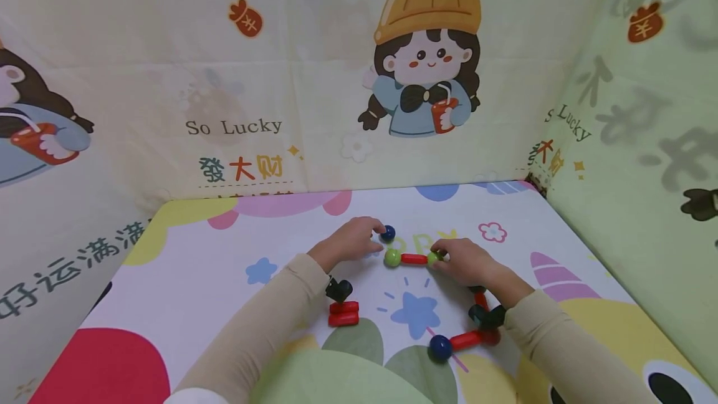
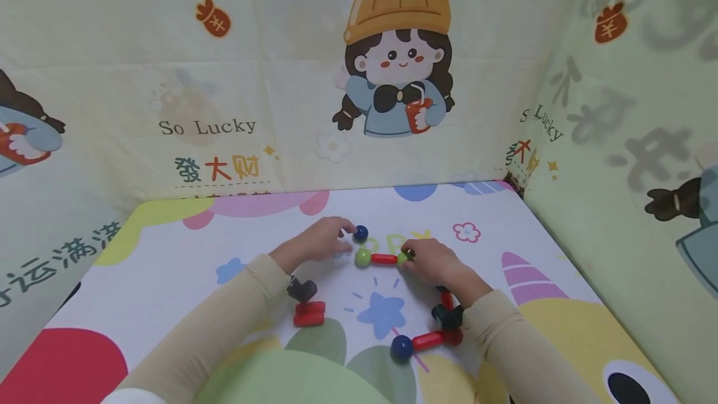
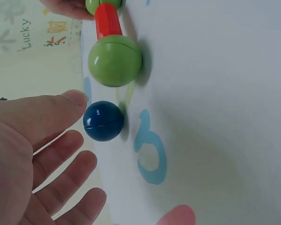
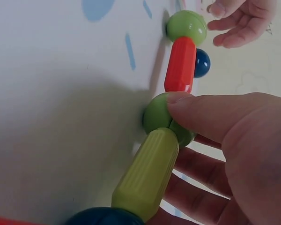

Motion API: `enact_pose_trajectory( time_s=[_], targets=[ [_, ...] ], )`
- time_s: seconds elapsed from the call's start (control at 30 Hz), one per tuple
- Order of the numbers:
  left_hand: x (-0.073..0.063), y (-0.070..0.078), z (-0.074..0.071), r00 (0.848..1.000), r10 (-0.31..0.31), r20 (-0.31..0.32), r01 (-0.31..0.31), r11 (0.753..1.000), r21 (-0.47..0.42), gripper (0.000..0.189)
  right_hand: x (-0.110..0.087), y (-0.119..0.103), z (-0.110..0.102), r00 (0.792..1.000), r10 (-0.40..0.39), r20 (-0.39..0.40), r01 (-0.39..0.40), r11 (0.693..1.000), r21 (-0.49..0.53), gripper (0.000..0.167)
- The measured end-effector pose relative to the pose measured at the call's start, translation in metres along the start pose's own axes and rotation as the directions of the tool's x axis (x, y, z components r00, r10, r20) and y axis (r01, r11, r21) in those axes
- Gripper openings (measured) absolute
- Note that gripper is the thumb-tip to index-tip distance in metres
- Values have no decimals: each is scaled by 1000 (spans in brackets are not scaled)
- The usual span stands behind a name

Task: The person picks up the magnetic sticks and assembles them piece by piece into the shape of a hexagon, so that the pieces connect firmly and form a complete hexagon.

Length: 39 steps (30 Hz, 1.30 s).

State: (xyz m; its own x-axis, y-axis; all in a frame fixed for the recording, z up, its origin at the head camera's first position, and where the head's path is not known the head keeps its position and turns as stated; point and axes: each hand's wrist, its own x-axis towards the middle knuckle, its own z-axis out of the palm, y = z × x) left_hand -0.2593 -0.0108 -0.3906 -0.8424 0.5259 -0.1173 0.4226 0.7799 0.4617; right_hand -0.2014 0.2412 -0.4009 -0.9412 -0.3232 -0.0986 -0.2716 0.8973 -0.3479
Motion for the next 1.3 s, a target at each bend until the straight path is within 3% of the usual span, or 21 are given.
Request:
enact_pose_trajectory(
  time_s=[0.43,0.57,0.87,1.07,1.3],
  targets=[
    [16,0,3,998,-60,-17,60,998,16,51,-2,11,-2,998,57,1,-57,998,33,36],
    [21,-1,6,999,-53,-10,54,998,23,51,-3,13,-2,998,70,7,-70,996,46,36],
    [20,-3,6,998,-63,2,63,998,27,50,-2,14,-1,997,78,8,-78,995,54,37],
    [7,-7,0,997,-78,-8,78,997,10,50,-5,13,-1,996,89,1,-89,995,38,37],
    [-30,-15,1,1000,-19,-18,19,999,-40,44,-9,15,-2,998,66,-7,-66,997,34,38]
  ],
)
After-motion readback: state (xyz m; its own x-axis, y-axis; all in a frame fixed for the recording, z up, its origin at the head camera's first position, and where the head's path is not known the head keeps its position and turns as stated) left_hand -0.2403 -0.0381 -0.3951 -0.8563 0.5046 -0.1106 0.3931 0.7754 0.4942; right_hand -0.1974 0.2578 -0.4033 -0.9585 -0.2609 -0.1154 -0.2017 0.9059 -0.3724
